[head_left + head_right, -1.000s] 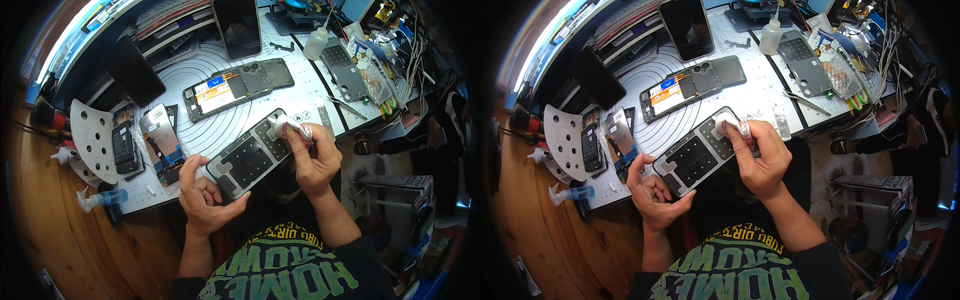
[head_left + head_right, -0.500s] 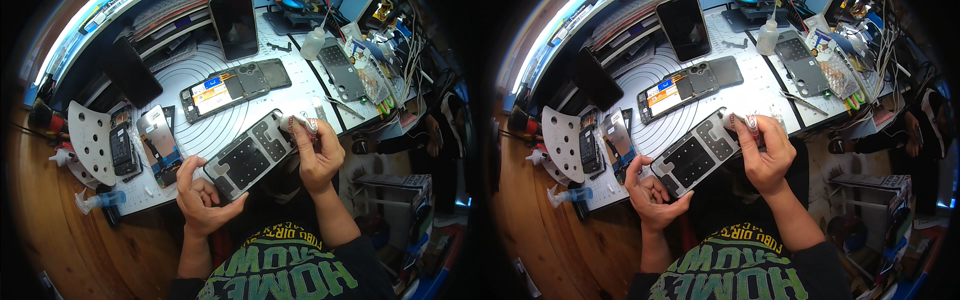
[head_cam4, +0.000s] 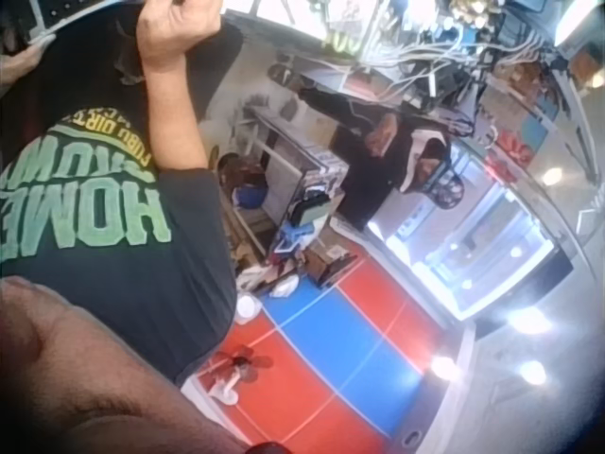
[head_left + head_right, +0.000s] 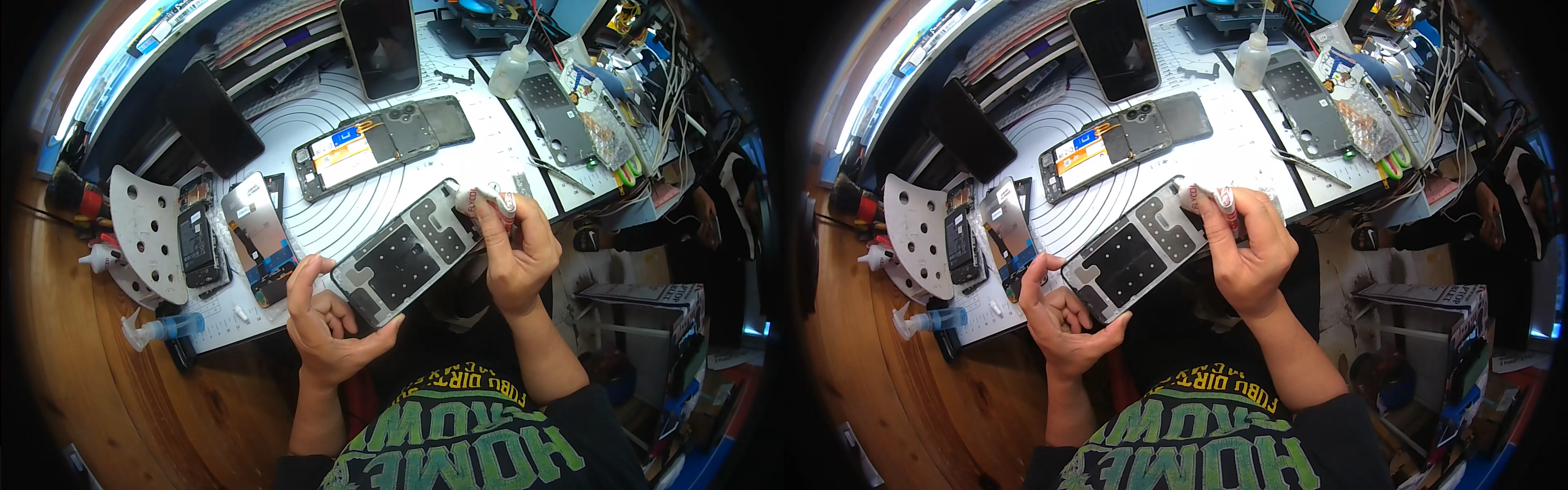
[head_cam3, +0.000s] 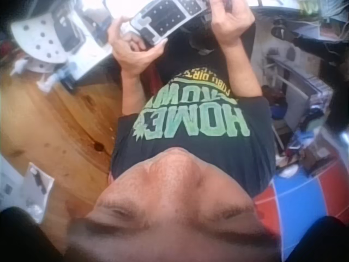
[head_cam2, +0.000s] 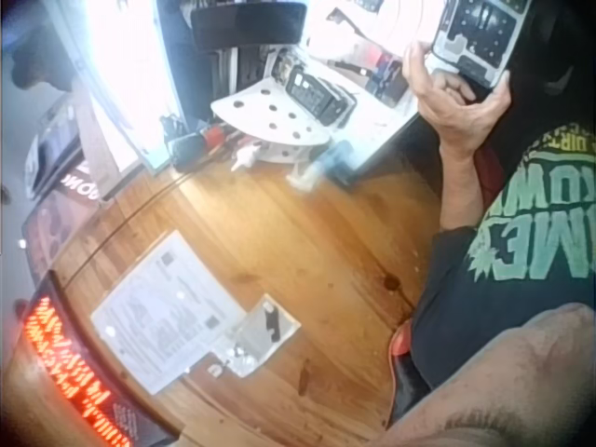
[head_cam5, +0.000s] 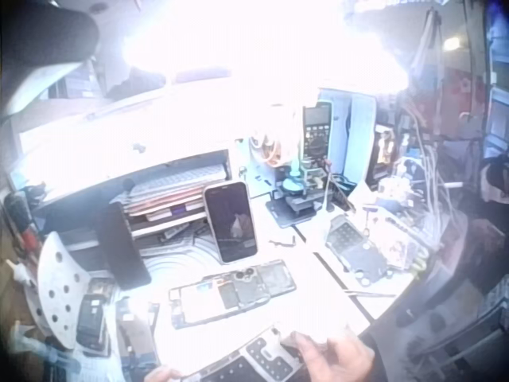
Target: The person uses an electric screwdriver to remove screws from a phone, unclips internal components with a tool, removes a battery, and then cleans the internal casing with a cloth.
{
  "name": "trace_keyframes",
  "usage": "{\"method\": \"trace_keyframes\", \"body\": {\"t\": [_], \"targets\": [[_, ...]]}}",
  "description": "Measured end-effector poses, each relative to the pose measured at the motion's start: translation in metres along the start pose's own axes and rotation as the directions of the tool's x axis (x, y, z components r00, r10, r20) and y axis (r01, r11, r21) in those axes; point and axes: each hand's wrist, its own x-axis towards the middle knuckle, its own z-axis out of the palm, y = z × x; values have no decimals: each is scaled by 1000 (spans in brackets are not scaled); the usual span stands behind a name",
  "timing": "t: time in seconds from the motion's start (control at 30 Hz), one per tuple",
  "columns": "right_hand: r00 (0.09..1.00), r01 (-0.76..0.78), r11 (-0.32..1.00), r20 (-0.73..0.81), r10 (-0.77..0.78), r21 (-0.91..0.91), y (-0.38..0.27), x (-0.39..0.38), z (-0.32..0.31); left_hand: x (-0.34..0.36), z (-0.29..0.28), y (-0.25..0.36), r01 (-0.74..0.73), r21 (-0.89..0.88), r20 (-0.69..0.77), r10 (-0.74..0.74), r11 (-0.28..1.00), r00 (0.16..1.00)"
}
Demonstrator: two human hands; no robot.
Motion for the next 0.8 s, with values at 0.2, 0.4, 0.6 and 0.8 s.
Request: {"method": "trace_keyframes", "body": {"t": [0.2, 0.4, 0.6, 0.8], "targets": [[999, 9, 1000, -30, -10, -19, 4, -1, 1, 0, 0, -1, -1, -3, 3, 1, 1000, 1000], [998, 23, 999, -55, -24, -25, 6, -2, 2, 0, 1, 0, 4, 0, -4, -4, 1000, 1000], [998, 27, 999, -59, -29, -23, 5, -1, 3, 1, 1, -2, -20, 24, -31, 21, 1000, 999], [997, 26, 999, -72, -29, -37, 6, -3, -2, 1, 2, -1, -5, 7, -46, 5, 1000, 999]]}}
